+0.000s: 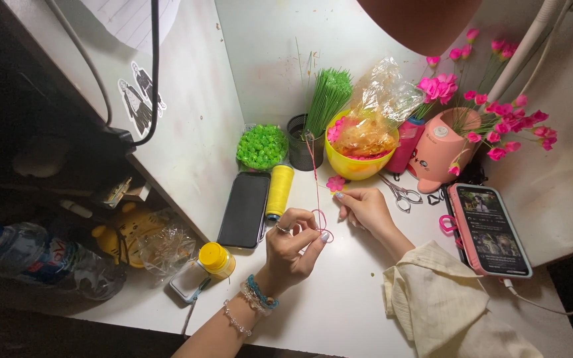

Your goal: Tying a thin pink string into a knot or around an object on a desk.

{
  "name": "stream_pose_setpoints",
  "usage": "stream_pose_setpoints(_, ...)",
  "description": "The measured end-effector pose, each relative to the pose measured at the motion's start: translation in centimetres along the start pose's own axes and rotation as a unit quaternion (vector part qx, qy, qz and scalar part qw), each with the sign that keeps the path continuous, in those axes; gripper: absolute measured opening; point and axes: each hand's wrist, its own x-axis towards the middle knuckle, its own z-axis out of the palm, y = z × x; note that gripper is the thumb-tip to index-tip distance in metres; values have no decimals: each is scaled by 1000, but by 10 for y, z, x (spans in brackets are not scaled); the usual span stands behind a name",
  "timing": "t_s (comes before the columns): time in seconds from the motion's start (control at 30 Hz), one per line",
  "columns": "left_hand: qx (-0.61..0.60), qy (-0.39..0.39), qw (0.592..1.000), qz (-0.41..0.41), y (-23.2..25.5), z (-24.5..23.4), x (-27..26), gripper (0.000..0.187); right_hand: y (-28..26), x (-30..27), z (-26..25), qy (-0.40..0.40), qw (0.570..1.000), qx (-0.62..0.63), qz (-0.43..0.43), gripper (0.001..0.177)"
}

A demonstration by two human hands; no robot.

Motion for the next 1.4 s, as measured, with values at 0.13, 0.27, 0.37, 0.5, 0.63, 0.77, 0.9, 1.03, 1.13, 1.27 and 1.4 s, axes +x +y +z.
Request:
stream_pose_setpoints(0.13, -7, 10, 1000, 1, -1, 0, 0, 22, -2, 0, -1, 17, 1000, -17, -1, 26)
stream_pose_setpoints(0.27, -3, 14, 1000, 2, -2, 0, -1, 21, -9, -1, -2, 29, 999, -20, -7, 26)
stream_pose_setpoints(0.37, -10, 22, 1000, -2, -3, 0, -2, 20, -8, 1, -5, 41, 999, -14, -15, 26)
stream_pose_setpoints(0.5, 3, 42, 999, -11, 0, -4, 3, 20, -12, 3, -9, 62, 998, -16, -23, 25)
stream_pose_setpoints(0.63, -2, 60, 998, -24, 2, -5, 8, 20, -5, 9, -11, 82, 996, -15, -40, 25)
stream_pose_setpoints(0.77, 8, 53, 997, -53, 4, -5, 7, 18, 1, 13, -12, 86, 995, -5, -54, 23)
stream_pose_setpoints(0.9, -33, 8, 983, -180, 14, -8, 9, 18, 2, 4, -9, 96, 992, 2, -83, 21)
stream_pose_setpoints(1.03, -273, -60, 849, -449, 34, -13, 5, 23, -20, -13, -8, 98, 992, -18, -79, 18)
stream_pose_setpoints(1.13, -339, -54, 764, -547, 64, -35, -12, 22, -18, -12, -9, 96, 993, 8, -66, 19)
stream_pose_setpoints(1.27, -369, -48, 690, -621, 97, -68, -50, 24, -21, -15, -10, 87, 994, 4, -65, 21)
stream_pose_setpoints(1.4, -385, -94, 583, -709, 112, -90, -77, 19, -1, 0, -14, 83, 991, 27, -100, 18)
